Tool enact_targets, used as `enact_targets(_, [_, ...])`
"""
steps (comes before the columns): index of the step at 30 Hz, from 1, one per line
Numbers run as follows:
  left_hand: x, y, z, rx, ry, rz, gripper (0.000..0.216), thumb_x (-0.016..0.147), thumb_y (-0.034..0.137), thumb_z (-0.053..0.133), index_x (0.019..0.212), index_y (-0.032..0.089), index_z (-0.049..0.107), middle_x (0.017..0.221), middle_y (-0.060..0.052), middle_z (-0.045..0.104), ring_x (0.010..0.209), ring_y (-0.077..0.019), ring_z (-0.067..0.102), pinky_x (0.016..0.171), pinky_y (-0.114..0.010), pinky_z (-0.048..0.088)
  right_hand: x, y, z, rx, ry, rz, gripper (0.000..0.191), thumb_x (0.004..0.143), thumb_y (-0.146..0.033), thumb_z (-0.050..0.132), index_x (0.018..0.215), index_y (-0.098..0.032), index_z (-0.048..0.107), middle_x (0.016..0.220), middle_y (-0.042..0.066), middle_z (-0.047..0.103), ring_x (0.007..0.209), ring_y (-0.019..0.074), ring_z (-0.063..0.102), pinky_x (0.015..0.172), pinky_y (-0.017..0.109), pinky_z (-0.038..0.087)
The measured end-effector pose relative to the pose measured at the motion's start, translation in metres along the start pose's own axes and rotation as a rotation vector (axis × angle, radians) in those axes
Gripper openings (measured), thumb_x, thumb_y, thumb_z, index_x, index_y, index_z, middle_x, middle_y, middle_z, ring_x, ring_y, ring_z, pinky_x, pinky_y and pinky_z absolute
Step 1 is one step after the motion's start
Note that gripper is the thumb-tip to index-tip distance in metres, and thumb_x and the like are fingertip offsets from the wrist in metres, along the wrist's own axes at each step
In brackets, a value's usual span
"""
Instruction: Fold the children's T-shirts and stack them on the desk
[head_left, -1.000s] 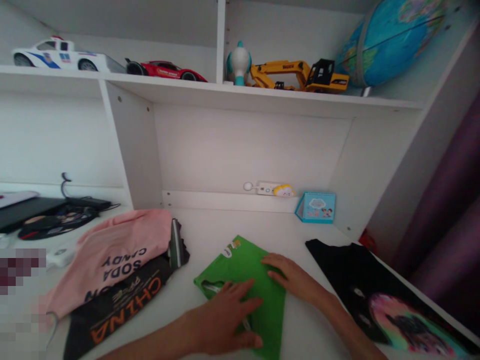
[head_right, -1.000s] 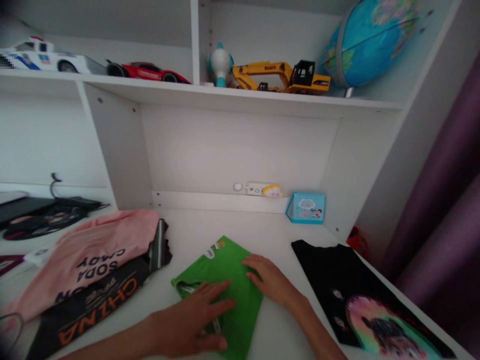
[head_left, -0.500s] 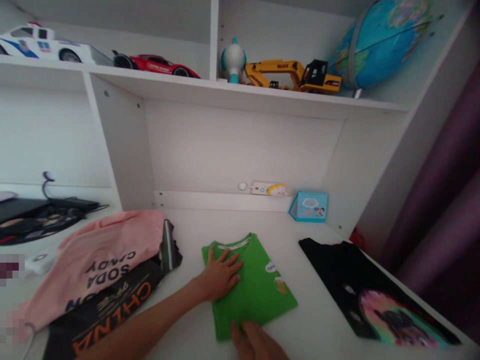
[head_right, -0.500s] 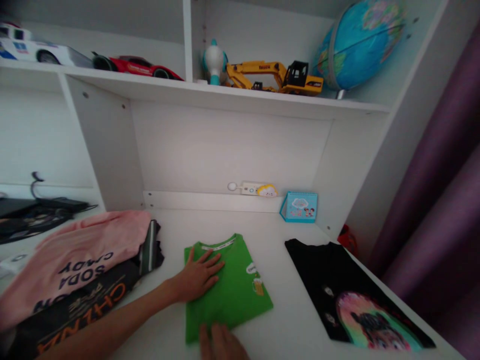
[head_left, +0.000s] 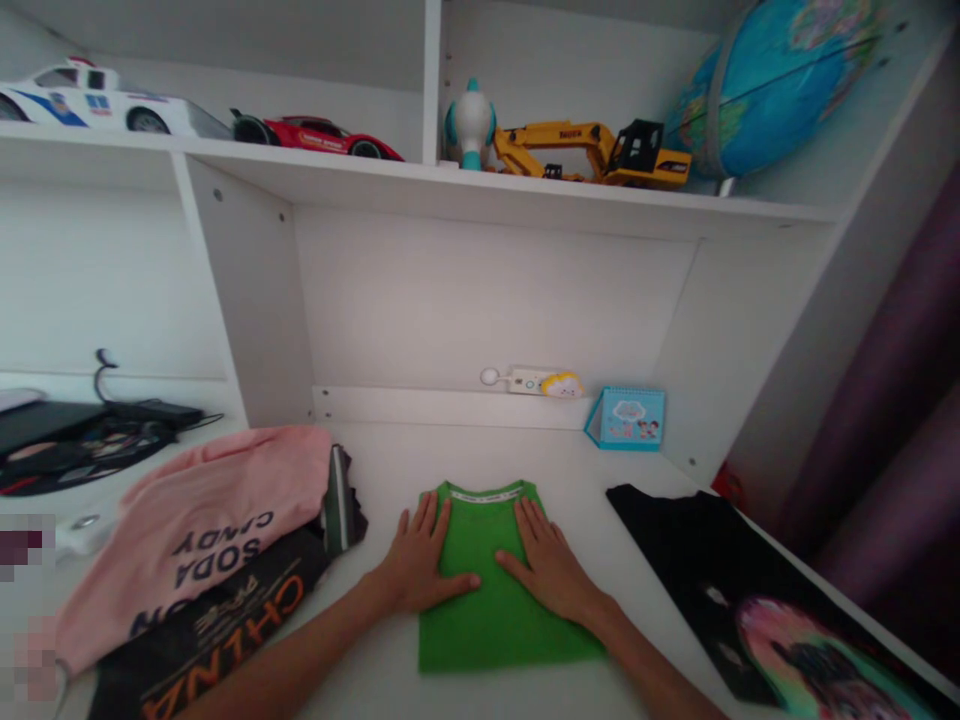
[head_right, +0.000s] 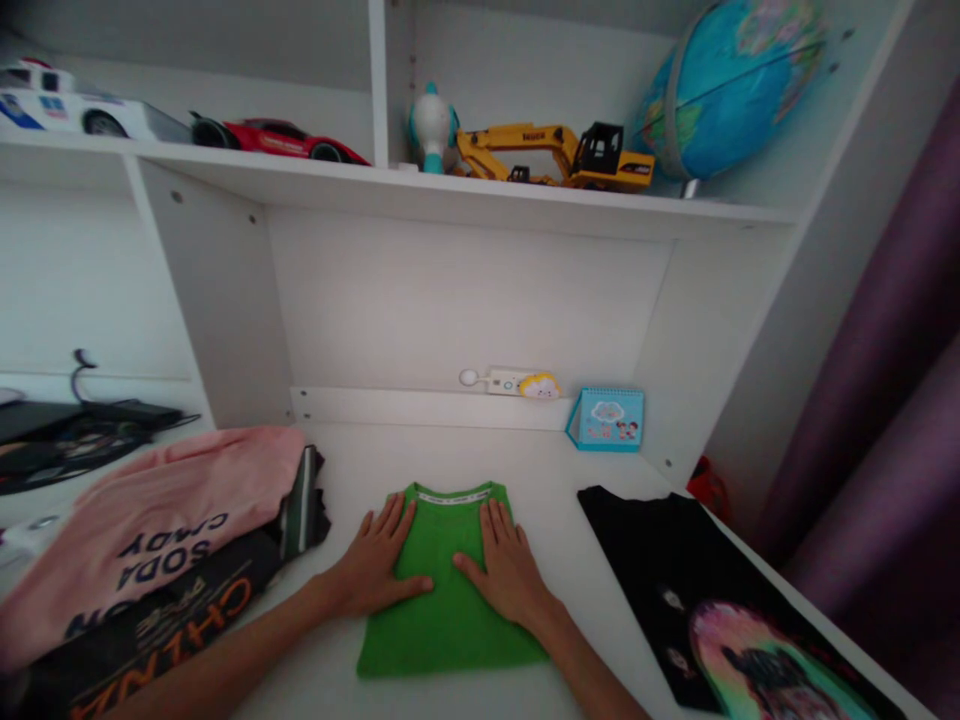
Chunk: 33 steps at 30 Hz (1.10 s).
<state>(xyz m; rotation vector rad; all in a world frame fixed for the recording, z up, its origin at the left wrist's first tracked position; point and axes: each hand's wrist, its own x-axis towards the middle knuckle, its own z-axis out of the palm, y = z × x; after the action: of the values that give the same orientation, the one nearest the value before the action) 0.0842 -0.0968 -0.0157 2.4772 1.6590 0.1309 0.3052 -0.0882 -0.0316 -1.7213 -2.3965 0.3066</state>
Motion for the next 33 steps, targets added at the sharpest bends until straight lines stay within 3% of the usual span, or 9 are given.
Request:
enact_targets(4, [0.008,-0.002,-0.012,0.039,-0.032,0.041,0.106,0.061,0.08,0.025,0.136,0.006,0.013,0.14,-0.022,0.009,0.129,-0.0343,0.003,0.096,-0.06,0.0,0.011,0.005,-0.009,0.017,-0.068,0.004,0.083,0.078,-0.066,0.022,0.137,-0.008,0.009,0.142,0.013,0.008,0.13,0.0259,0.007,0.101,0.05,0.012])
enact_targets(7, [0.024,-0.001,-0.018,0.018,0.027,0.0,0.1,0.068,0.077,0.018,0.135,0.003,0.014,0.14,-0.02,0.013,0.129,-0.0319,0.008,0.098,-0.059,0.001,0.029,0.008,-0.021,0.043,-0.02,0.065,0.077,0.082,-0.06,0.018,0.137,-0.008,0.008,0.142,0.012,0.011,0.13,0.0235,0.01,0.102,0.048,0.013])
enact_targets(15, [0.058,-0.007,0.018,-0.014,0.091,-0.008,0.087,0.076,0.07,0.014,0.135,0.006,0.02,0.141,-0.016,0.014,0.13,-0.027,0.007,0.101,-0.052,0.008,0.062,0.011,0.002,0.044,0.019,0.133,0.07,0.085,-0.055,0.019,0.136,-0.006,0.015,0.142,0.012,0.011,0.13,0.0216,0.005,0.103,0.043,0.01])
enact_targets(19, [0.058,-0.007,0.012,-0.03,0.078,0.006,0.086,0.077,0.068,0.015,0.135,0.005,0.018,0.141,-0.018,0.013,0.13,-0.0278,0.007,0.101,-0.053,0.009,0.05,0.006,-0.011,0.067,0.007,0.121,0.074,0.083,-0.059,0.019,0.137,-0.009,0.011,0.143,0.012,0.007,0.13,0.0231,0.004,0.102,0.048,0.013])
enact_targets(23, [0.034,0.006,-0.01,-0.029,0.103,0.011,0.08,0.081,0.063,0.017,0.136,0.006,0.009,0.142,-0.015,0.004,0.13,-0.0276,-0.001,0.101,-0.054,0.006,0.002,-0.015,-0.028,0.091,0.011,-0.014,0.074,0.083,-0.06,0.017,0.137,-0.01,0.004,0.143,0.009,0.001,0.13,0.0208,-0.002,0.103,0.047,0.01])
enact_targets(25, [0.01,0.015,-0.018,-0.045,0.089,0.095,0.075,0.082,0.06,0.018,0.137,0.011,0.006,0.143,-0.012,-0.001,0.13,-0.0257,-0.005,0.102,-0.052,0.007,-0.03,-0.025,-0.027,0.095,-0.022,-0.113,0.071,0.084,-0.058,0.015,0.137,-0.012,0.004,0.142,0.007,0.001,0.13,0.0201,-0.001,0.104,0.046,0.01])
enact_targets(28, [-0.031,0.024,-0.021,-0.095,-0.036,0.254,0.071,0.082,0.06,0.022,0.138,0.02,0.004,0.143,-0.008,-0.002,0.13,-0.0248,-0.005,0.102,-0.051,0.008,-0.067,-0.032,-0.014,0.076,-0.114,-0.172,0.072,0.084,-0.057,0.021,0.136,-0.008,0.011,0.141,0.012,0.005,0.129,0.0257,0.003,0.102,0.051,0.012])
enact_targets(31, [-0.056,0.028,-0.017,-0.127,-0.156,0.307,0.072,0.081,0.062,0.025,0.137,0.022,0.005,0.143,-0.009,0.0,0.13,-0.0264,-0.003,0.102,-0.052,0.008,-0.08,-0.032,-0.001,0.064,-0.154,-0.171,0.081,0.079,-0.059,0.033,0.134,-0.002,0.017,0.139,0.018,0.008,0.128,0.0314,0.006,0.1,0.055,0.011])
enact_targets(33, [-0.06,0.027,-0.017,-0.151,-0.195,0.313,0.074,0.08,0.062,0.028,0.138,0.021,0.007,0.143,-0.009,0.001,0.13,-0.0273,-0.002,0.102,-0.052,0.009,-0.081,-0.029,-0.001,0.111,-0.161,-0.179,0.082,0.078,-0.059,0.036,0.134,-0.002,0.017,0.139,0.017,0.009,0.128,0.0302,0.007,0.101,0.054,0.011])
